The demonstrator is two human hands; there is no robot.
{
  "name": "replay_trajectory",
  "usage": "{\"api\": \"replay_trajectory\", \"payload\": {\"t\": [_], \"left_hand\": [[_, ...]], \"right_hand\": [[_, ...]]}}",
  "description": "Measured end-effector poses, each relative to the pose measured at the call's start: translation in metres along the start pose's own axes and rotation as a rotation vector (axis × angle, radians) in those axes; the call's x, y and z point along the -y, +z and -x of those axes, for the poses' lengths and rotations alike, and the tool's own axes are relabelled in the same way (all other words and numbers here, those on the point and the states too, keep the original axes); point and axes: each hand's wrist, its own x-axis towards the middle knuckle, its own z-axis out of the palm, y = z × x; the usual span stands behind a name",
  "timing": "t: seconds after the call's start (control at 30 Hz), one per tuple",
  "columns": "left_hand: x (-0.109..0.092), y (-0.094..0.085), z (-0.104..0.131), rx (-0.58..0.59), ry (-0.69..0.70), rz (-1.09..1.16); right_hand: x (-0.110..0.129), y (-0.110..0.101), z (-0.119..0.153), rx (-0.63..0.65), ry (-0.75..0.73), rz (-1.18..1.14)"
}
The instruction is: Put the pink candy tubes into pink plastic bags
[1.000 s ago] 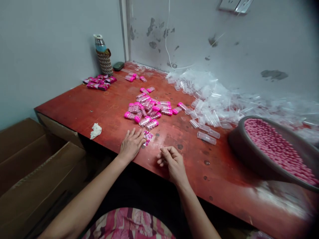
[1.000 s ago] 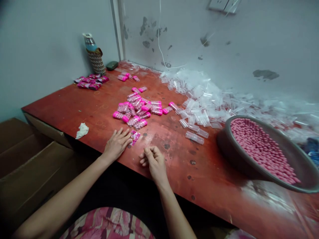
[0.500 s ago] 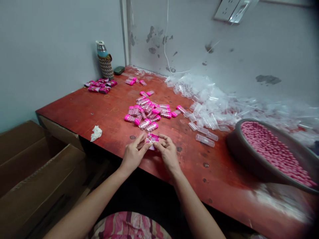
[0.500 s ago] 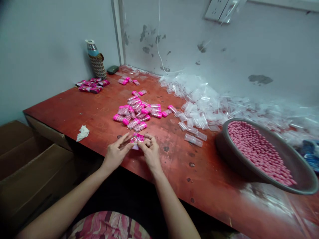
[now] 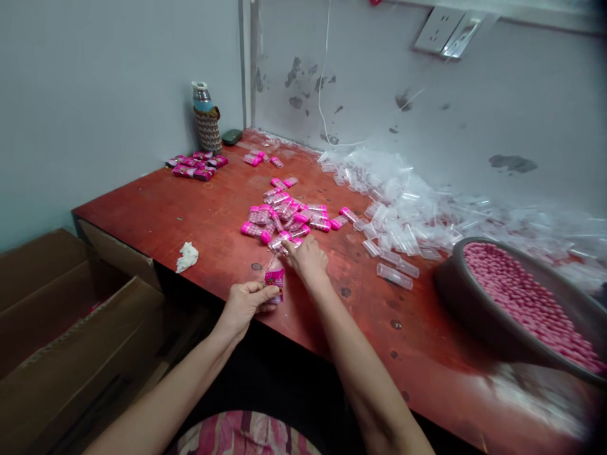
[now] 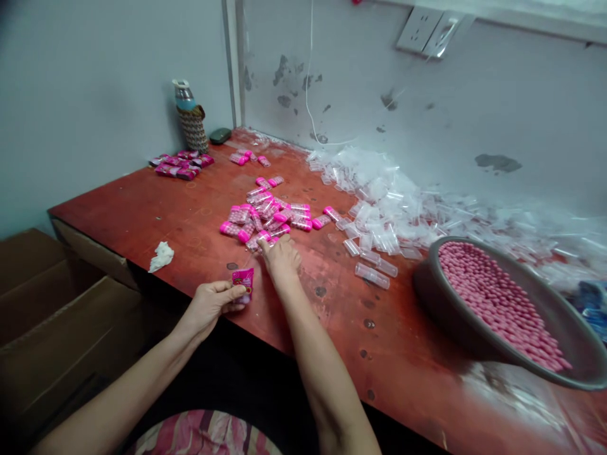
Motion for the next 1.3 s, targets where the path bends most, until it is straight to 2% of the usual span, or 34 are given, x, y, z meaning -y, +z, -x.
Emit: {"api": "replay_trajectory", "payload": {"t": [0.13, 0.23, 0.33, 0.4, 0.47, 0.53, 0.63, 0.73, 0.93, 1.13, 1.3], "left_hand": [[-0.002, -0.004, -0.005, -0.064, -0.040, 0.143], [-0.005, -0.003, -0.011, -0.089, -0.068, 0.313], [-0.006, 0.005, -0.017, -0.090, -0.101, 0.472], [-0.005, 0.012, -0.021, -0.091, -0.124, 0.561], [-0.002, 0.019, -0.024, -0.101, -0.147, 0.627], [0.002, 0.027, -0.026, -0.106, -0.171, 0.666], [0.006, 0.039, -0.025, -0.093, -0.192, 0.701], [0.008, 0.051, -0.021, -0.077, -0.176, 0.733], [0.012, 0.067, -0.013, 0.023, -0.119, 0.631], [0.008, 0.069, -0.005, 0.232, 0.005, 0.417], [0.008, 0.067, -0.008, 0.264, 0.028, 0.342]], "right_hand": [[0.000, 0.001, -0.009, 0.066, -0.001, 0.030], [-0.020, -0.004, -0.007, 0.080, -0.015, 0.003], [-0.045, -0.014, 0.010, 0.105, -0.048, -0.059], [-0.057, -0.021, 0.033, 0.163, -0.062, -0.246], [-0.063, -0.025, 0.061, 0.264, -0.049, -0.656], [-0.063, -0.026, 0.090, 0.329, -0.020, -0.946], [-0.055, -0.021, 0.120, 0.311, 0.029, -1.087], [-0.051, -0.015, 0.128, 0.273, 0.052, -1.114], [-0.057, -0.010, 0.125, 0.207, 0.041, -1.108], [-0.062, -0.010, 0.123, 0.290, 0.029, -1.235], [-0.062, -0.007, 0.122, 0.211, 0.014, -1.175]]}}
